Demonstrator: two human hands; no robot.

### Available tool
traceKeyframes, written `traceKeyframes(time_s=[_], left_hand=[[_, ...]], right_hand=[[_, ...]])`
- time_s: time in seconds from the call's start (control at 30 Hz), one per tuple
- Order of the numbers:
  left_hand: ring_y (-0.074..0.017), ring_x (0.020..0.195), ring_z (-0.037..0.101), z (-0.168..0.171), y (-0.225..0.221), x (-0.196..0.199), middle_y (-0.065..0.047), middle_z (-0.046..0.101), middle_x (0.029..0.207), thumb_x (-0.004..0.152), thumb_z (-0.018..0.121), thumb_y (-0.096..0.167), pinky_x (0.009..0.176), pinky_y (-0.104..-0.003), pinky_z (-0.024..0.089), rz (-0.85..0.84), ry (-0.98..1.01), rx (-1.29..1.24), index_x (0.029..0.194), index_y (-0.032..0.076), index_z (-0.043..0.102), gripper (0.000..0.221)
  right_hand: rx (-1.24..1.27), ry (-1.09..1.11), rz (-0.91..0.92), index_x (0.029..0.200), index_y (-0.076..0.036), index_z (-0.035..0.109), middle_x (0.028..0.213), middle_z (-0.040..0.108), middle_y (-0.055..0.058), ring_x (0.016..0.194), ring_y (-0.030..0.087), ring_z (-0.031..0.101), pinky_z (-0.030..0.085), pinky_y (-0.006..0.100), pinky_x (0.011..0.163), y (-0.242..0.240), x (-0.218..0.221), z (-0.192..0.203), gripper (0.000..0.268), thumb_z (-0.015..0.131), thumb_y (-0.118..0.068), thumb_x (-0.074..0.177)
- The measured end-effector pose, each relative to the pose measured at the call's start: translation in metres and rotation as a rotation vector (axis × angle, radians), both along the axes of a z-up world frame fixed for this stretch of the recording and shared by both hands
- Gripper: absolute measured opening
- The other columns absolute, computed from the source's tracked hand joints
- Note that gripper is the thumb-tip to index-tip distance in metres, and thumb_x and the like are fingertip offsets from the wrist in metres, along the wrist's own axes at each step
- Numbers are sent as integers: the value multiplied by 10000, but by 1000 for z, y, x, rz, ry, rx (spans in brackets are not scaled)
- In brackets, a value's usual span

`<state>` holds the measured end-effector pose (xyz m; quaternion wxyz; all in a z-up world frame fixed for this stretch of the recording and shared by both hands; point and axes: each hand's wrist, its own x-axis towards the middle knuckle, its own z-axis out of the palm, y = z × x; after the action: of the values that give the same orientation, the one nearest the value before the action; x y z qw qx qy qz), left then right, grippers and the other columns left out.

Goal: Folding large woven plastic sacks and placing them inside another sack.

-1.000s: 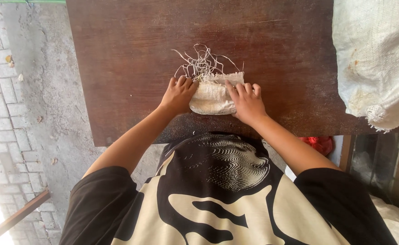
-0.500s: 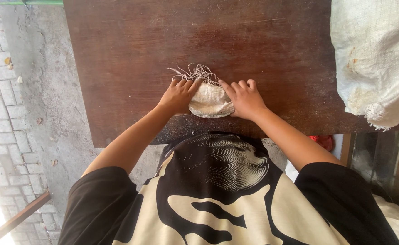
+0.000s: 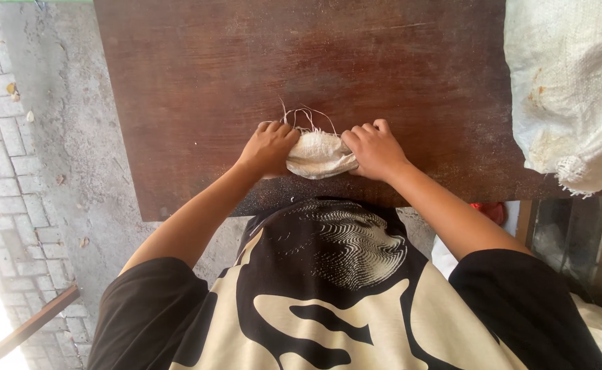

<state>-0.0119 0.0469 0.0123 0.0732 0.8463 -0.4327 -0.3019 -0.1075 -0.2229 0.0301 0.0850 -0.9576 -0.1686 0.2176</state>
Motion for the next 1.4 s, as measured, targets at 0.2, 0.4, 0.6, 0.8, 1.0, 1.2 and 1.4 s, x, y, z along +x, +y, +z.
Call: traceKeyframes(time_s=[0.2,0.4,0.6,0.8,1.0,1.2,1.4], left_hand=[[-328,1360,416,15,0,7,-146,461,1440,612,926,534,1136,-653,235,14,-126,140,1517,124,302,1173],[-328,1497,246,17,17,6,-137,240,1663,690,789,700,1203,-637,103,-59,-76,249,1653,289,64,1273],[-299,1566,75,-9,51,-16,-52,77,1711,934,507,675,1210,-612,-43,-35,-216,-15,1629,324,69,893],[-255,1580,123,-21,65,-27,-47,111,1737,962,515,646,1248,-587,-37,-31,-332,22,1662,282,125,880],[-281,1522,206,39,40,-7,-49,263,1652,839,657,658,1240,-567,39,21,-164,-30,1597,264,203,967],[-279,1509,261,-12,37,-37,-102,365,1603,982,632,518,1275,-550,100,-168,-234,32,1669,241,244,836],[-212,1575,262,-15,-2,-39,-36,319,1700,962,646,540,1289,-526,162,-290,-346,-216,1460,146,437,668]], right_hand=[[-28,-65,33,1456,-78,402,1356,523,127,1264,293,474,361,526,1076,-8,5,-12,808,815,-293,797],[47,-60,58,1608,-189,192,1504,381,136,1418,320,357,289,531,1169,-23,-6,-17,977,758,-190,812],[127,-170,35,1636,-336,6,1717,95,60,1571,279,171,177,588,1242,-39,-27,-39,971,666,-187,939],[-34,-281,113,1587,-478,187,1729,35,74,1591,304,82,111,590,1264,-38,-39,-36,832,681,-219,970],[-61,-175,-104,1540,-435,386,1730,139,79,1588,313,109,149,611,1270,-26,-28,-44,619,626,-177,1031],[-126,-121,-144,1618,-279,377,1672,297,119,1525,341,247,204,578,1262,-25,32,-57,557,558,-194,1098],[-210,81,-2,1666,-175,35,1724,-56,132,1570,350,-80,3,620,1234,0,29,24,1030,684,-161,866]])
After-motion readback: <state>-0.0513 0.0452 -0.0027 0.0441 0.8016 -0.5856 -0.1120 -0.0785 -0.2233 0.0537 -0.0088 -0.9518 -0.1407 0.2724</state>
